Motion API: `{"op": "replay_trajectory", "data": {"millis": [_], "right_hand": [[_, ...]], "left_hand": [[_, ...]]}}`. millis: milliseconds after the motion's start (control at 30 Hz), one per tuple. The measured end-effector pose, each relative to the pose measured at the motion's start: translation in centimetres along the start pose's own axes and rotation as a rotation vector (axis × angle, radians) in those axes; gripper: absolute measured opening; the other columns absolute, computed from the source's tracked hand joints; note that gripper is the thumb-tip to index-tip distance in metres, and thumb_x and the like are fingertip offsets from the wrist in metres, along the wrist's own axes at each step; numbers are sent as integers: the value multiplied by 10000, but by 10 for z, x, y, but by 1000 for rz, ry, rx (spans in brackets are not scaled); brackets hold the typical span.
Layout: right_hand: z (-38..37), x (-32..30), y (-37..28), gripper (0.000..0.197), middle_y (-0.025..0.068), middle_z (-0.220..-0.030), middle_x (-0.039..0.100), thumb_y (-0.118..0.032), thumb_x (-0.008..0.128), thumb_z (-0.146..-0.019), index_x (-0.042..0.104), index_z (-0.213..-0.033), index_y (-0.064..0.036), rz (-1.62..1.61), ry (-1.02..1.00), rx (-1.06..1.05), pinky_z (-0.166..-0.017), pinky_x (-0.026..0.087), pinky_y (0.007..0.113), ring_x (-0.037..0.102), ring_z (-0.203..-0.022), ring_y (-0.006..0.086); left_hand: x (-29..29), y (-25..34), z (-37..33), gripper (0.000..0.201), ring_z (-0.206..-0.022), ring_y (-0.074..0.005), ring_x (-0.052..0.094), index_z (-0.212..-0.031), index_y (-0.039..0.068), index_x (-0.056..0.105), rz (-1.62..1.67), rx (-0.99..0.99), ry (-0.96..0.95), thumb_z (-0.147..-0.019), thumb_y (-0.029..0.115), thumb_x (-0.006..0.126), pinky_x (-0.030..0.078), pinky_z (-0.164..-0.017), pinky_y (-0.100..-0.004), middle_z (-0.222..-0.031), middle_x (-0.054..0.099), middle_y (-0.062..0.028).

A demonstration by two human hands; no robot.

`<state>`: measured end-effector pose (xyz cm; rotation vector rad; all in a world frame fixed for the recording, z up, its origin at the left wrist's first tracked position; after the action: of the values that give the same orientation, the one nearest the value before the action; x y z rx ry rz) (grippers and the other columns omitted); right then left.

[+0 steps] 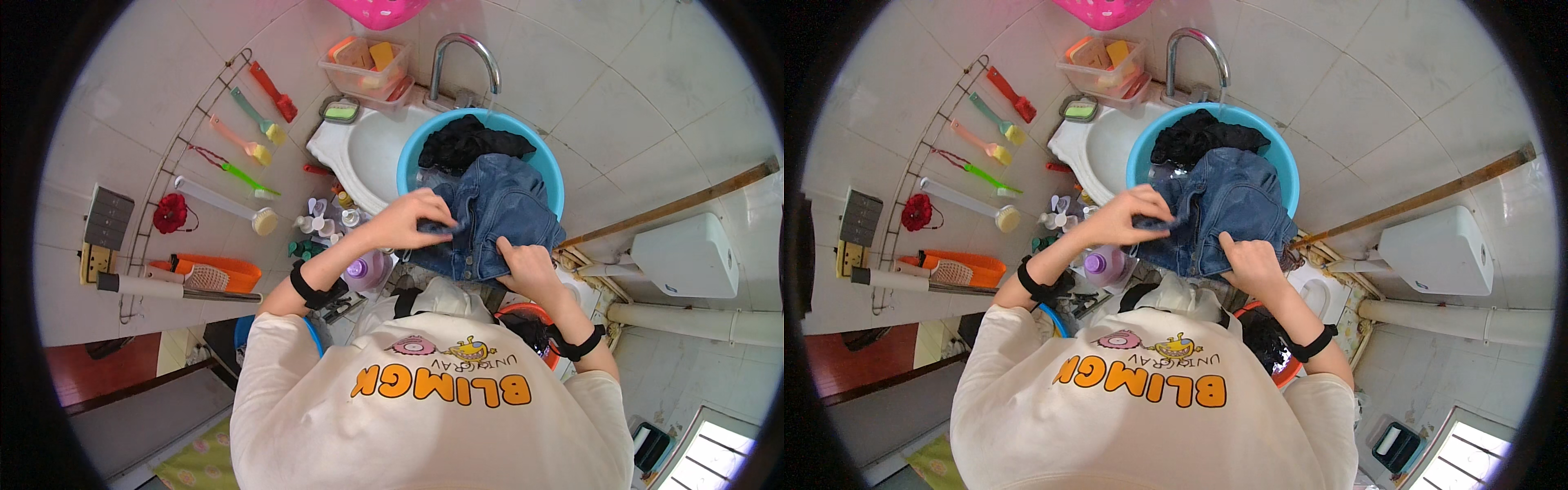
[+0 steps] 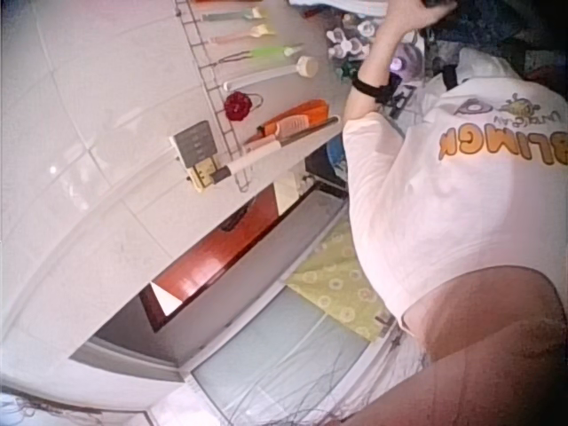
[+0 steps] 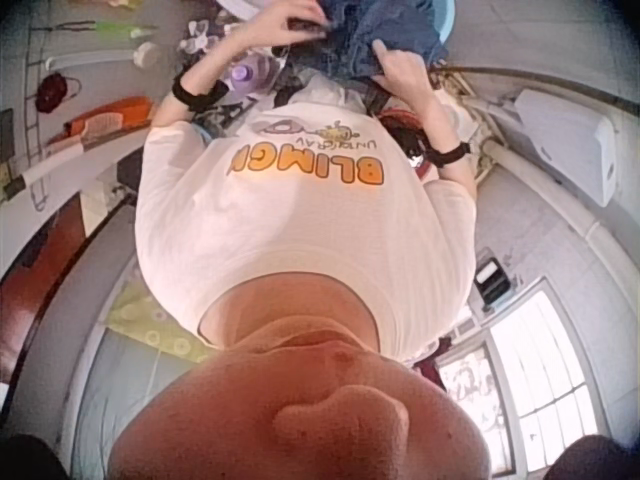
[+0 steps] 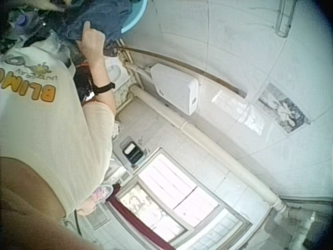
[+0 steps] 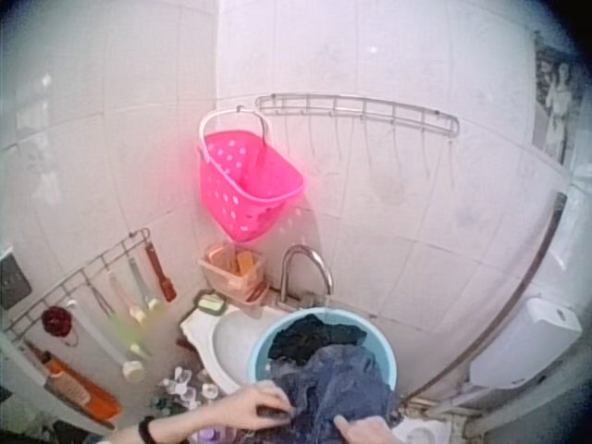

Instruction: The person washes clothes in a blue basin by hand, then lifts and holds a pair of jeans to look at them.

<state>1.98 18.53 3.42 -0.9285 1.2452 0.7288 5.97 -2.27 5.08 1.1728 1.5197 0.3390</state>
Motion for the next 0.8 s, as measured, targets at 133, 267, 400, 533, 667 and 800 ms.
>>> {"op": "replay_trajectory", "data": {"millis": [133,267,400,533,667,800], "right_hand": [[2,3,1,473,135,-656,604,-230,742,-607,470,-946,-41,-46,87,8,-541,455,389,604,-628,318],[9,4,5,443,101,-663,600,-252,752,-619,475,-907,-60,-66,129,1,-553,451,366,601,-623,287],[13,-17,5,431,51,-668,585,-262,778,-628,512,-905,-64,-244,-167,128,-565,458,306,598,-615,204],[46,-6,58,370,10,-807,595,-222,780,-693,571,-940,-42,-962,102,306,-690,451,243,563,-776,97],[74,25,109,320,25,-856,595,-216,710,-780,549,-982,-26,-1204,402,604,-725,434,227,552,-806,90],[78,44,121,370,54,-903,594,-248,689,-807,521,-1034,-10,-1191,477,827,-713,435,233,550,-788,111]], "left_hand": [[42,2,14,397,-883,-262,512,-1017,34,645,-134,77,-268,-686,239,722,442,-789,-342,-968,594,-74],[50,0,19,377,-918,-275,535,-1036,31,629,-148,84,-330,-744,264,685,448,-797,-340,-992,592,-94],[21,-14,24,302,-889,-281,577,-1004,24,628,-78,-103,-159,-794,240,650,461,-779,-345,-956,610,-109],[-15,-49,54,307,-651,-199,604,-892,6,627,-2,-474,144,-812,302,640,473,-623,-302,-797,628,-111],[-12,-102,93,435,-731,-108,578,-917,-7,609,108,-750,180,-841,420,599,461,-657,-259,-805,633,-84],[9,-103,97,456,-834,-113,567,-999,29,593,535,-853,183,-841,457,593,451,-726,-242,-909,622,-43]]}}
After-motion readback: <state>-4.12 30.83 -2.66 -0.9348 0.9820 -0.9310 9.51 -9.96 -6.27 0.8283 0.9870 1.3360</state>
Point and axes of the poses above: each hand's wrist, its own z-axis away from the middle knuckle, its own x-axis out of the palm, y = z × x, the point moved 5 cm from there along -z, towards the middle knuckle
